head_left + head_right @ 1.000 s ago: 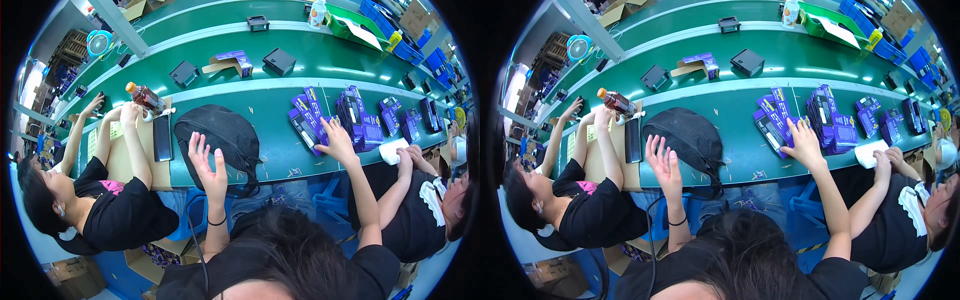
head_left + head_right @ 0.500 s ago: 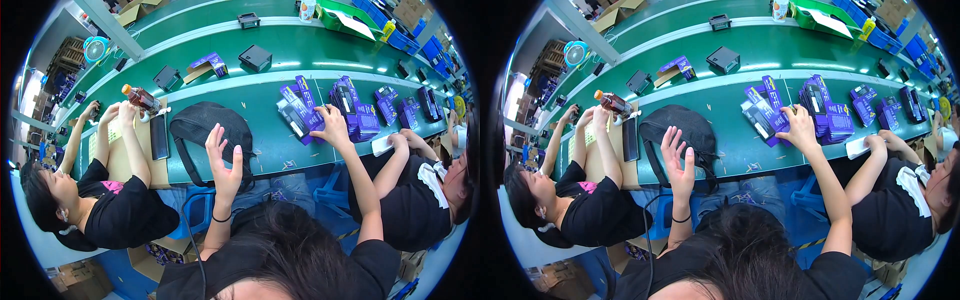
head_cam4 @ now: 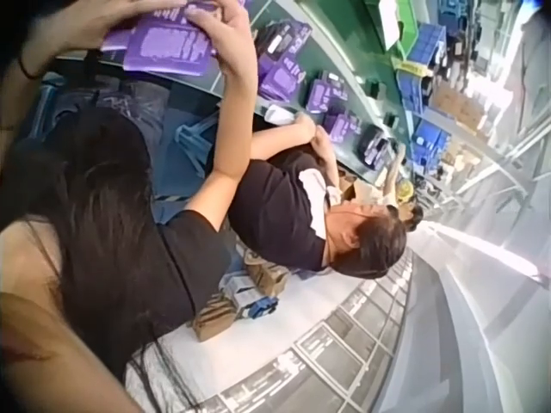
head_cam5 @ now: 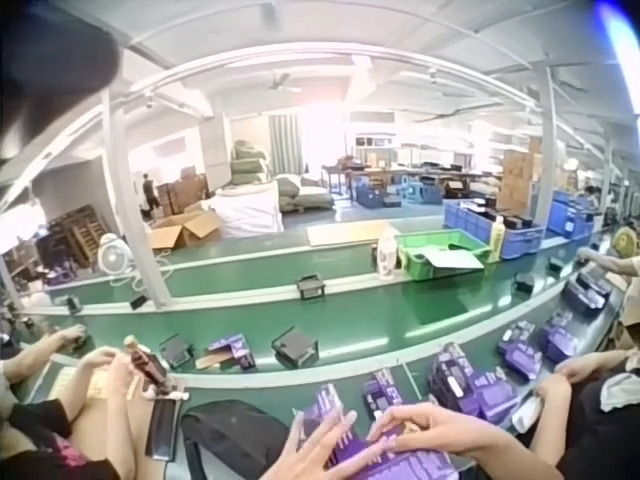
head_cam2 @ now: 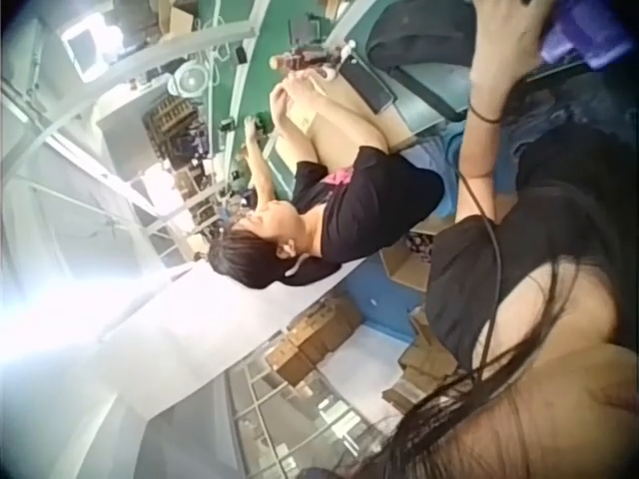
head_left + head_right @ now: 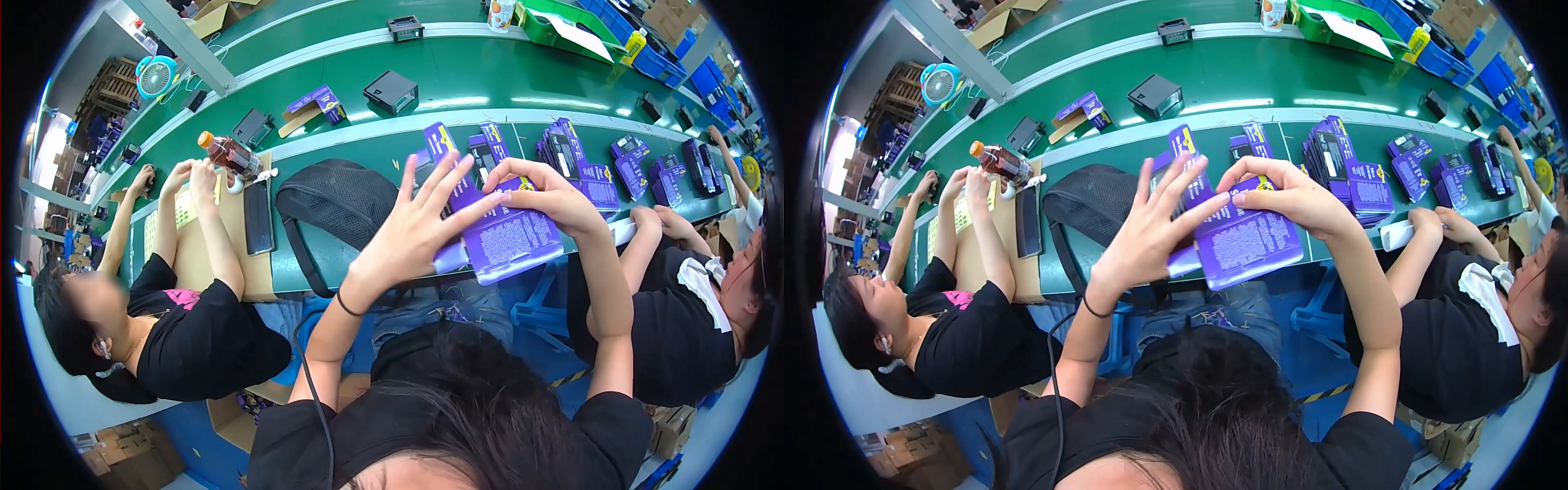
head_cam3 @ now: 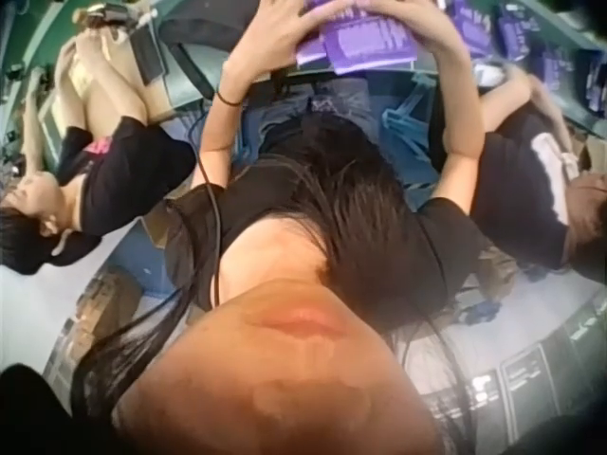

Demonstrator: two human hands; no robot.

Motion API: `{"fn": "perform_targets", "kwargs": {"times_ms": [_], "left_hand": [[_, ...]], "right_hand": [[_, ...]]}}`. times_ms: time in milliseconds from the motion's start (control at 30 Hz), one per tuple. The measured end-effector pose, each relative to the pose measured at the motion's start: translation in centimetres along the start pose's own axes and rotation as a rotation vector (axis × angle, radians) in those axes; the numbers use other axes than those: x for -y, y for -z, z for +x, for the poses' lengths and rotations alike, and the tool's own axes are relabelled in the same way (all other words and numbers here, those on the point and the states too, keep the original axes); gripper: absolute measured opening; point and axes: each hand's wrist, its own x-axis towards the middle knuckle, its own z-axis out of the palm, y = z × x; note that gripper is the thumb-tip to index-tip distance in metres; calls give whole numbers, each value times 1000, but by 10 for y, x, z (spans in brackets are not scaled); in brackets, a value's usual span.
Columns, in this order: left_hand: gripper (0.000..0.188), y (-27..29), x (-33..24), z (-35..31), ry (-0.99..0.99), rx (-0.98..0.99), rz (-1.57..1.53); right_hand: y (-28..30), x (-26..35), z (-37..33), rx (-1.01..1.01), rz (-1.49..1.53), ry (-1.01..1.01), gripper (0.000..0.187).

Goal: Fold cardboard boxes into their final shape.

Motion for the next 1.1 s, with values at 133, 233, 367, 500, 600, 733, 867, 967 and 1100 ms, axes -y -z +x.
{"fn": "perform_targets", "kwargs": {"times_ms": [133,233,367,500,600,733,867,967,1100], "left_hand": [[57,-4,20,-12,363,169,-1434],[56,-10,13,-30,614,125,-1630],[56,-21,0,-41,761,-5,-1940],[58,-31,-8,-34,359,-248,-2251],[70,-25,-5,-37,658,-151,-1985],[76,-30,-8,-36,711,-264,-1816],[78,-41,-10,-38,675,-409,-1661],[80,-48,-11,-40,701,-434,-1424],[81,-45,-23,-37,688,-496,-1395]], "right_hand": [[-4,17,-5,179,441,-173,37],[-20,4,-8,56,275,-52,38],[-48,-21,-5,-156,196,112,37],[-69,-27,7,-442,444,264,32],[-71,-19,12,-809,-545,597,36],[-75,-24,12,-776,-826,656,38],[-82,-29,1,-602,-685,659,40],[-89,-31,-9,-452,-450,779,42],[-106,-14,-1,-713,80,732,43]]}}
